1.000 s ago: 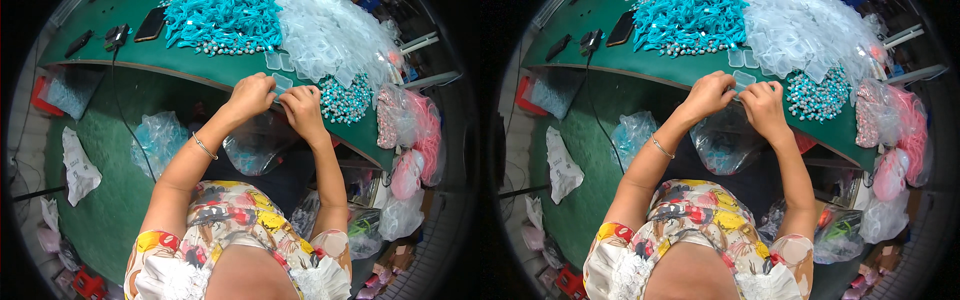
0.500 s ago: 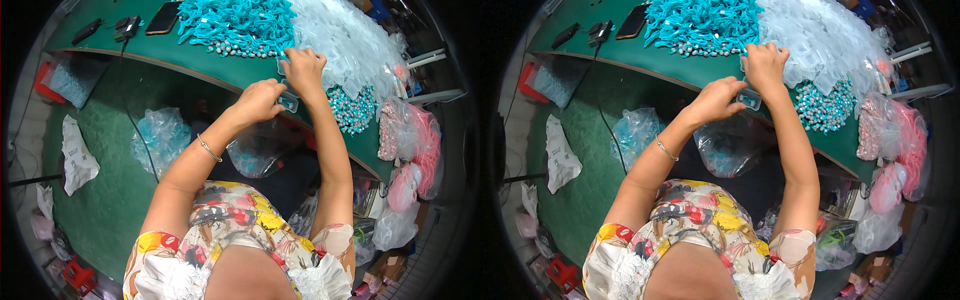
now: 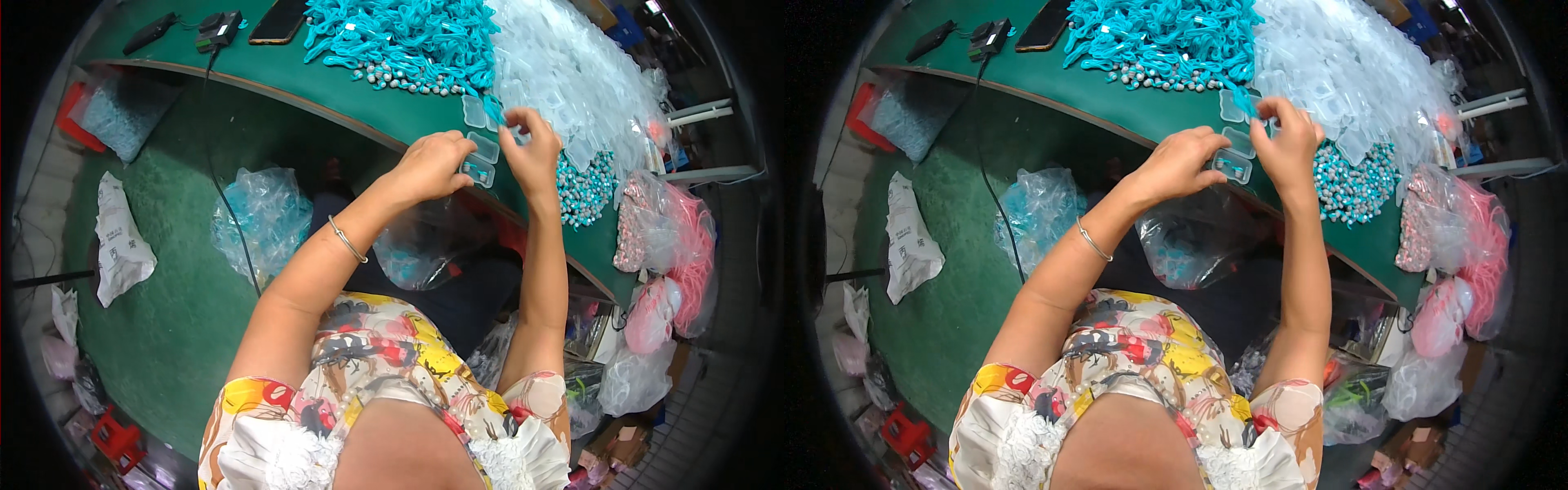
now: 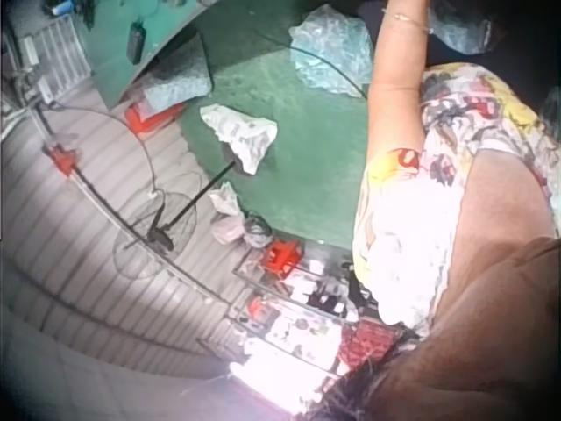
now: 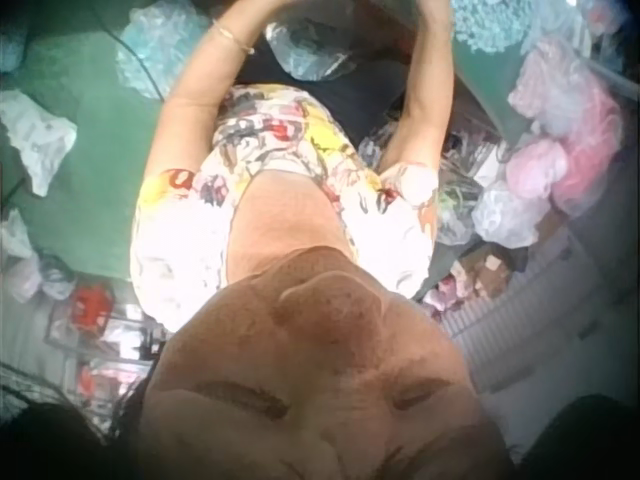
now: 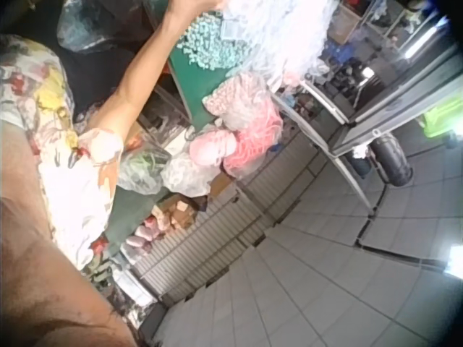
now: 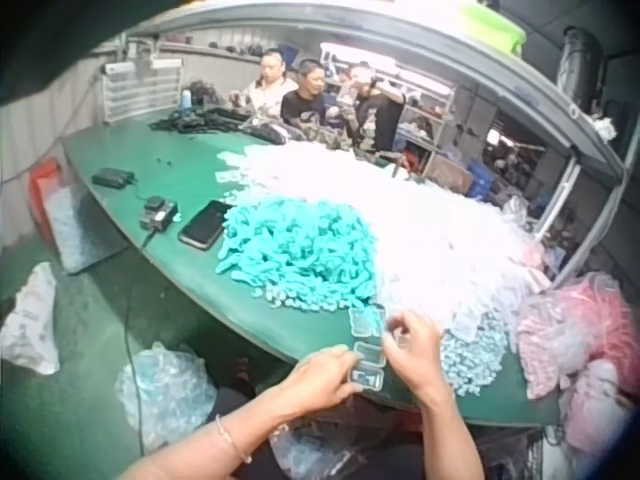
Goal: The person sits at a low green table and assembles keychains by placing teal plastic charms and small beads into clear plastic cases. They pick up the components from piles on the table, insert them into the cases, and close the lids, repeating the process for multiple units.
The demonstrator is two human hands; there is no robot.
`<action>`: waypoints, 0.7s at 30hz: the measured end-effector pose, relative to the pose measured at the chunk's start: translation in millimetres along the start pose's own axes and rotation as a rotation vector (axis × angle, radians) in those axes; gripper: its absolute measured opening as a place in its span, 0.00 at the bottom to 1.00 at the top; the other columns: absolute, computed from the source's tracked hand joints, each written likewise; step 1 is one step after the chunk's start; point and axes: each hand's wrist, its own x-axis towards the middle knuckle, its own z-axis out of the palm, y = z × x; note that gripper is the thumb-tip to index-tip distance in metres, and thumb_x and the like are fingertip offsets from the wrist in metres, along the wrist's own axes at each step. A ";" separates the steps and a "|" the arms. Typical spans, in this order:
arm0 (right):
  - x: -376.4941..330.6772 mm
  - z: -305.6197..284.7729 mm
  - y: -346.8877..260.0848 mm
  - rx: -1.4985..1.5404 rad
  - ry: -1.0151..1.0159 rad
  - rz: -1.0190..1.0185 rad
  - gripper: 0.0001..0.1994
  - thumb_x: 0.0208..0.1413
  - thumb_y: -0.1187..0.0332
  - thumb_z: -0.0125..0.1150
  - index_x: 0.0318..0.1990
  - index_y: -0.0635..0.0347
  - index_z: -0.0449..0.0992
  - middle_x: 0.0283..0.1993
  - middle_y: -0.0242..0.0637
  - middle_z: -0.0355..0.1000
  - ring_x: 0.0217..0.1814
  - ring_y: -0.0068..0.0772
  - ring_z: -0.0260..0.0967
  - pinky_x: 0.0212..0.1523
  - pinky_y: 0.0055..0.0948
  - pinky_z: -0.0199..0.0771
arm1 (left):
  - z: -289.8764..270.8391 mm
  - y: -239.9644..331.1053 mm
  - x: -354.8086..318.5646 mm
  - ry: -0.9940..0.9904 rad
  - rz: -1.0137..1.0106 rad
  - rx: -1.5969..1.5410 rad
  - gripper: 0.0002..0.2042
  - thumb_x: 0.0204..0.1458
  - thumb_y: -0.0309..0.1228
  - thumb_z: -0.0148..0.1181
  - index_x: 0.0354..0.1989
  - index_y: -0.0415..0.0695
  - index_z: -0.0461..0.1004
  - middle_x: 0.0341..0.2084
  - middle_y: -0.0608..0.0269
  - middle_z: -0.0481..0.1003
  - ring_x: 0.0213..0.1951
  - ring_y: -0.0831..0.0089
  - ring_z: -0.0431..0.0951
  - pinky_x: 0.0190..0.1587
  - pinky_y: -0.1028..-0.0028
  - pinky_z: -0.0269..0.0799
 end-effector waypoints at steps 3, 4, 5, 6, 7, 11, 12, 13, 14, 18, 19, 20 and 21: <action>-33.2 -20.8 3.7 0.080 -0.161 -0.017 0.11 0.43 0.70 0.66 0.36 0.52 0.77 0.32 0.27 0.76 0.36 0.31 0.71 0.45 0.37 0.60 | -1.0 -0.8 0.9 -0.009 -0.003 -0.005 0.23 0.39 0.30 0.73 0.46 0.40 0.74 0.31 0.55 0.74 0.36 0.55 0.76 0.39 0.60 0.72; -41.5 -24.9 1.5 0.048 -0.180 -0.064 0.11 0.42 0.71 0.66 0.36 0.53 0.77 0.33 0.27 0.76 0.36 0.30 0.71 0.47 0.37 0.59 | -0.3 -2.3 1.2 -0.007 -0.006 -0.015 0.23 0.39 0.30 0.73 0.46 0.40 0.74 0.31 0.55 0.74 0.36 0.55 0.76 0.39 0.60 0.72; -45.9 -26.0 0.9 0.045 -0.199 -0.079 0.10 0.43 0.72 0.66 0.36 0.53 0.77 0.33 0.27 0.75 0.37 0.30 0.71 0.49 0.37 0.58 | 0.5 -4.5 1.1 -0.004 -0.010 -0.025 0.23 0.39 0.30 0.73 0.46 0.40 0.74 0.31 0.55 0.74 0.36 0.55 0.76 0.39 0.60 0.72; -50.0 -27.1 0.8 0.041 -0.213 -0.088 0.10 0.43 0.72 0.66 0.36 0.52 0.77 0.34 0.26 0.75 0.37 0.30 0.71 0.50 0.37 0.58 | 0.4 -4.5 2.1 -0.007 -0.009 -0.032 0.23 0.39 0.30 0.73 0.46 0.40 0.74 0.31 0.55 0.74 0.36 0.55 0.76 0.39 0.60 0.71; -51.1 -26.3 0.0 0.025 -0.206 -0.112 0.10 0.43 0.72 0.66 0.36 0.52 0.77 0.33 0.26 0.75 0.38 0.30 0.71 0.50 0.37 0.57 | 0.1 -4.0 2.7 -0.015 -0.016 -0.027 0.23 0.38 0.29 0.73 0.46 0.40 0.74 0.31 0.54 0.74 0.35 0.55 0.76 0.39 0.61 0.71; -46.7 -20.0 -1.3 -0.080 -0.216 -0.221 0.09 0.45 0.73 0.65 0.36 0.51 0.78 0.33 0.26 0.74 0.41 0.32 0.70 0.52 0.39 0.57 | -3.8 -0.1 3.4 -0.039 -0.034 -0.025 0.24 0.38 0.30 0.74 0.46 0.39 0.75 0.31 0.55 0.75 0.35 0.55 0.76 0.38 0.61 0.71; -46.3 -19.6 -1.3 -0.120 -0.231 -0.249 0.09 0.45 0.73 0.65 0.36 0.51 0.78 0.33 0.26 0.74 0.42 0.33 0.70 0.52 0.39 0.57 | -3.5 0.1 3.7 -0.037 -0.030 -0.028 0.24 0.38 0.30 0.74 0.46 0.39 0.75 0.31 0.54 0.75 0.35 0.56 0.76 0.38 0.61 0.71; -46.8 -18.7 -1.8 -0.130 -0.209 -0.258 0.09 0.46 0.73 0.65 0.36 0.51 0.78 0.34 0.27 0.74 0.42 0.33 0.70 0.52 0.40 0.57 | -3.6 0.2 4.0 -0.035 -0.025 -0.031 0.24 0.38 0.30 0.74 0.46 0.39 0.75 0.30 0.54 0.75 0.35 0.56 0.77 0.38 0.61 0.71; -47.6 -17.3 -2.4 -0.139 -0.188 -0.268 0.09 0.46 0.73 0.65 0.36 0.51 0.78 0.35 0.27 0.74 0.42 0.34 0.70 0.52 0.40 0.57 | -4.2 0.3 4.5 -0.036 -0.023 -0.027 0.24 0.38 0.30 0.74 0.46 0.39 0.75 0.30 0.54 0.75 0.34 0.56 0.77 0.38 0.61 0.71; -53.0 -16.6 -4.1 -0.127 -0.214 -0.224 0.08 0.49 0.72 0.64 0.38 0.52 0.79 0.37 0.30 0.74 0.42 0.36 0.71 0.50 0.40 0.58 | -2.4 -0.5 3.2 -0.023 -0.013 -0.022 0.24 0.38 0.30 0.74 0.46 0.39 0.75 0.30 0.55 0.74 0.34 0.56 0.77 0.38 0.61 0.72; -52.2 -15.6 0.1 -0.099 -0.194 -0.202 0.08 0.50 0.71 0.63 0.39 0.52 0.79 0.38 0.31 0.73 0.42 0.37 0.71 0.49 0.40 0.59 | -2.1 -1.0 2.5 -0.018 -0.008 -0.020 0.24 0.38 0.30 0.74 0.46 0.39 0.75 0.30 0.55 0.74 0.34 0.56 0.77 0.38 0.61 0.72; -50.0 -14.2 8.1 -0.070 -0.174 -0.180 0.08 0.51 0.71 0.62 0.40 0.52 0.79 0.38 0.32 0.73 0.42 0.38 0.71 0.48 0.40 0.60 | -1.9 -1.4 1.9 -0.012 -0.004 -0.018 0.24 0.38 0.30 0.74 0.46 0.40 0.75 0.30 0.55 0.74 0.34 0.56 0.77 0.38 0.61 0.72; -46.8 -13.2 12.5 -0.042 -0.153 -0.156 0.08 0.52 0.70 0.62 0.41 0.53 0.79 0.38 0.33 0.73 0.43 0.39 0.71 0.47 0.41 0.62 | -1.1 -1.1 1.7 -0.007 0.002 -0.016 0.24 0.38 0.30 0.74 0.46 0.40 0.75 0.30 0.55 0.74 0.34 0.56 0.77 0.38 0.61 0.72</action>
